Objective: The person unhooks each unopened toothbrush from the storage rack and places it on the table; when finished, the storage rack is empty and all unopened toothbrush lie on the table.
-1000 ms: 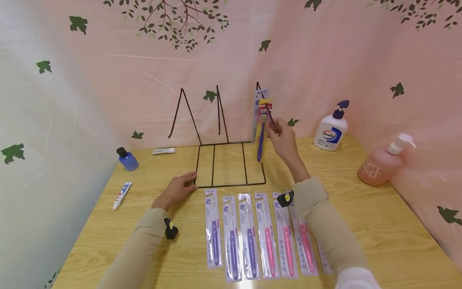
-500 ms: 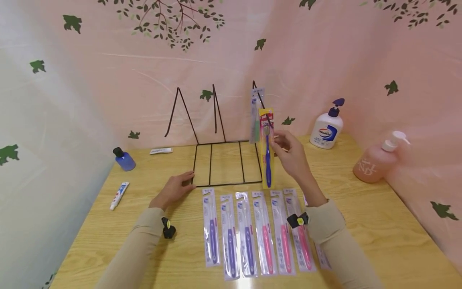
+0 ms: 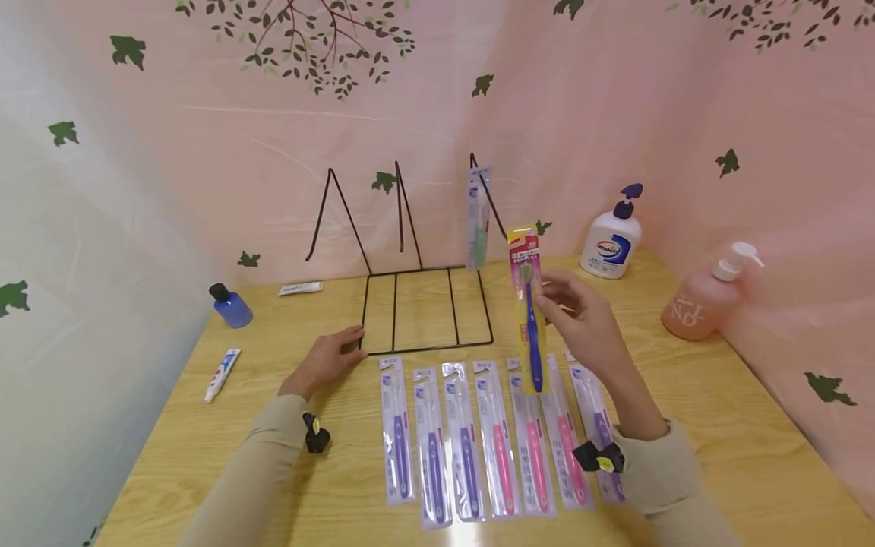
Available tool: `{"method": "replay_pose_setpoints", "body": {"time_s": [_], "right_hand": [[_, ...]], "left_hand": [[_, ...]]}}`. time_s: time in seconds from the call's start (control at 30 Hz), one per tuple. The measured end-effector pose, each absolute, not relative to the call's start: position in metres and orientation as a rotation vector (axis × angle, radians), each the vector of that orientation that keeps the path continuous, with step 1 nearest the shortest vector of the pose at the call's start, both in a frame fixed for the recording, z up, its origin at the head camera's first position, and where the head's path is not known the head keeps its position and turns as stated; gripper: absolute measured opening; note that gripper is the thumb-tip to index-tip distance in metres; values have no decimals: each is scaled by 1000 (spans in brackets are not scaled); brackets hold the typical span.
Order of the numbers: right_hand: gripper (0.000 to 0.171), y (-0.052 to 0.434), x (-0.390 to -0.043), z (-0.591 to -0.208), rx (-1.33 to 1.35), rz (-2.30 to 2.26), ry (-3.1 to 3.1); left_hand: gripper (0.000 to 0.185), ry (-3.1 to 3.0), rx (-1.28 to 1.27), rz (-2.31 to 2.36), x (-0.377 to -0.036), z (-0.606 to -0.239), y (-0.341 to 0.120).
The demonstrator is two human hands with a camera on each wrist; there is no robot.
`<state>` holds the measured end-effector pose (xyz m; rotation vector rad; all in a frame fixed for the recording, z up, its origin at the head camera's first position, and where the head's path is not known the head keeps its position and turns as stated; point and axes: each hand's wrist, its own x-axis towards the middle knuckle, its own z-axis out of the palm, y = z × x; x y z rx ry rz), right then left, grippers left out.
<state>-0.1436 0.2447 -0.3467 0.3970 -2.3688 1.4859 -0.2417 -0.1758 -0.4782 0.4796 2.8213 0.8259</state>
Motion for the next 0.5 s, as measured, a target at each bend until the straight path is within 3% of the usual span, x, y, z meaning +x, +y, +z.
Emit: {"method": "replay_pose_setpoints", "body": {"time_s": [0.33, 0.5], "right_hand": [[36, 317, -121, -386, 207, 1417, -2450], [46, 354, -111, -412, 22, 1386, -2690]], "left_hand": [[56, 2811, 480, 845, -241, -477, -176], [56, 2803, 478, 844, -240, -475, -175]]}}
